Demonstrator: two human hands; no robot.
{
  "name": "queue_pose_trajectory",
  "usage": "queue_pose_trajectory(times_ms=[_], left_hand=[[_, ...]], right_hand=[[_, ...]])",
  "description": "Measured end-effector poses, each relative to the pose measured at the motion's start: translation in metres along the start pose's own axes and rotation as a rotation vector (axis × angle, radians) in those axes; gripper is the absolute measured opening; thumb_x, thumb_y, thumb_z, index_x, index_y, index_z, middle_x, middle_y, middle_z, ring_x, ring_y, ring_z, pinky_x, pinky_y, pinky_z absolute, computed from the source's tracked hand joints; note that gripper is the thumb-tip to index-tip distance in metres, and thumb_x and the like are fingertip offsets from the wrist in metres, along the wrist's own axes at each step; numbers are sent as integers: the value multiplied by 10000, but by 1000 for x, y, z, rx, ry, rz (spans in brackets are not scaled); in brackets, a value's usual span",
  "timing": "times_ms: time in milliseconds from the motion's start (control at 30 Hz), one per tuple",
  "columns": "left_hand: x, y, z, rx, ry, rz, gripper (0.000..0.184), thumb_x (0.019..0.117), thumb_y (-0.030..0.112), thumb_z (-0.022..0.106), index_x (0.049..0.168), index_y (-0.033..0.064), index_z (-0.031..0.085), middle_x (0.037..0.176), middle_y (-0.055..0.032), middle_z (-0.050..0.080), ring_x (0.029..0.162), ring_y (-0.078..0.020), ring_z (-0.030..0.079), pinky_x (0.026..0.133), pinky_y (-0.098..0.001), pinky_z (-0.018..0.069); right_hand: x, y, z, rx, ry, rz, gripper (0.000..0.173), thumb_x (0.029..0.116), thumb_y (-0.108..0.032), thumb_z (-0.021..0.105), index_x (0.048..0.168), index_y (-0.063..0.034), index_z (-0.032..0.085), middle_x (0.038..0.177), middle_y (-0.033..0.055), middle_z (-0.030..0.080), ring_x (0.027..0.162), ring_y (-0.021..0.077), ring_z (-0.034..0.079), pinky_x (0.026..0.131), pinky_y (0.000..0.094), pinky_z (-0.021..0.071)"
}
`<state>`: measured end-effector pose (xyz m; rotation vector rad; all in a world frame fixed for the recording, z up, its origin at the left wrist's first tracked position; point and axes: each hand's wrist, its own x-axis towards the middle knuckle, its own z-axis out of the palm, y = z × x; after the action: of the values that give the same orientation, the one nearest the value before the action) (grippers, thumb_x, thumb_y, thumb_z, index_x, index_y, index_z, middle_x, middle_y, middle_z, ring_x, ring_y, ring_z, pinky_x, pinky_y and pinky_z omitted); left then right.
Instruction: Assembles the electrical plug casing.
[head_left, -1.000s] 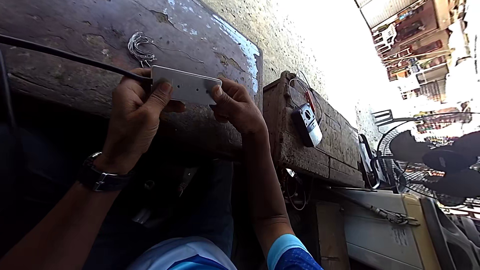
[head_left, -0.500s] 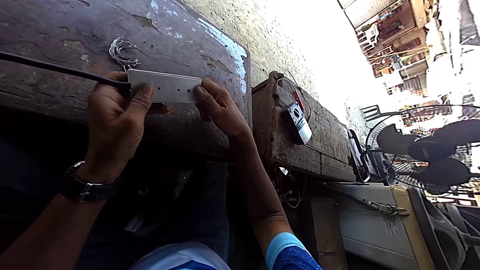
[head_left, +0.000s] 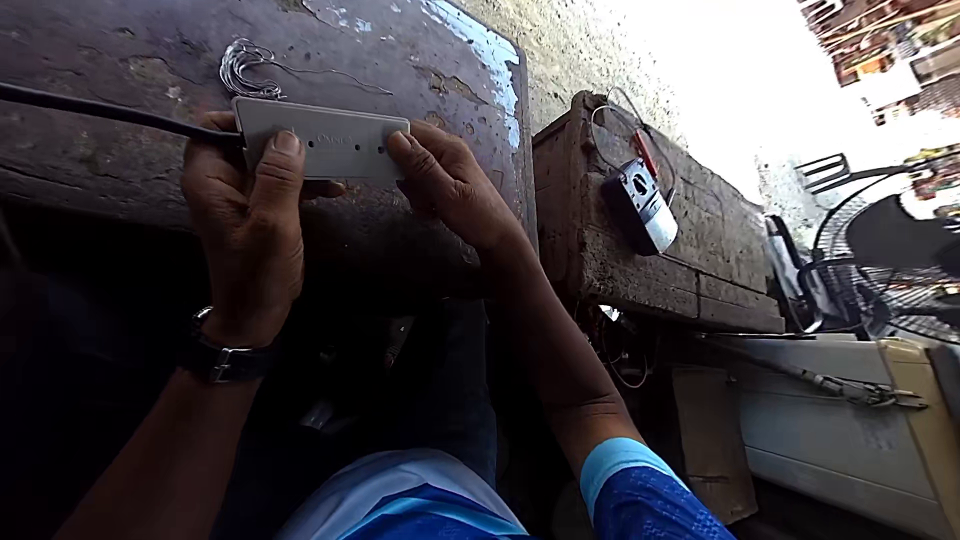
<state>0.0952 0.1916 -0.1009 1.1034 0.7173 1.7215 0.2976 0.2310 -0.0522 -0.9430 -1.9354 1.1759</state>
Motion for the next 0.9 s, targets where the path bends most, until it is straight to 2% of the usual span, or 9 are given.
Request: queue_pose_trajectory(times_ms=[100,200,333,467,567,733,767,800,900], left_hand=[[-2,3,4,-18,9,15,301,1046,105,578,1274,43,392,1124,-102,648,989,-296,718,843,-511,647],[-13,14,4,36,-17,-35,346,1041,103,597,1341,95,424,1207,-60,657,1055,-239,715,881,-417,646],[-15,13,1,59,-59,-21,333,1040,95,595,1338,101,446,1223,-91,656,1052,-283,716,871,-448,650],[-12,10,2,92,-51,-20,312,1034,93,603,1308,97,456,1187,-93,673,986,-287,734,825,-452,658],[-11,8,4,99,-33,-12,317,1028,95,616,1298,100,449,1186,-90,668,986,-283,734,826,-462,657],[-9,4,2,72,-24,61,361,1025,111,625,1329,115,430,1207,-76,662,1062,-269,708,904,-476,627],[-9,3,1,68,-25,73,366,1025,110,625,1332,115,426,1205,-74,660,1070,-265,703,917,-474,621],[-9,2,1,67,-29,83,360,1024,105,624,1324,119,426,1204,-68,654,1075,-256,697,928,-468,614],[-8,-1,-1,58,-53,118,374,1015,69,627,1317,134,416,1224,-59,635,1102,-243,680,957,-453,597]], right_hand=[[2,1,4,-29,5,-34,269,1110,-193,432,1008,-12,602,714,8,536,527,73,480,460,238,429],[5,4,7,-63,25,-77,279,1108,-212,441,1000,-27,620,750,6,556,582,66,512,512,234,449],[6,10,6,-167,40,-130,318,1101,-216,438,1003,-30,677,862,29,598,732,78,573,663,258,500],[4,9,5,-209,60,-122,310,1093,-199,448,895,-51,636,781,21,568,700,89,560,655,275,478],[4,11,6,-189,67,-137,309,1090,-184,453,896,-39,646,780,28,574,709,97,567,663,285,484],[6,12,5,34,10,-206,298,1074,-193,502,1101,46,677,953,84,661,785,95,628,691,276,546],[5,11,5,66,-11,-211,309,1062,-209,539,1151,63,656,994,104,687,826,106,667,741,291,586],[5,11,6,83,-10,-221,300,1045,-200,585,1156,73,642,981,116,705,831,118,689,762,307,606],[6,12,9,53,65,-253,199,1023,-144,633,1044,54,639,827,88,678,725,107,652,684,290,568]])
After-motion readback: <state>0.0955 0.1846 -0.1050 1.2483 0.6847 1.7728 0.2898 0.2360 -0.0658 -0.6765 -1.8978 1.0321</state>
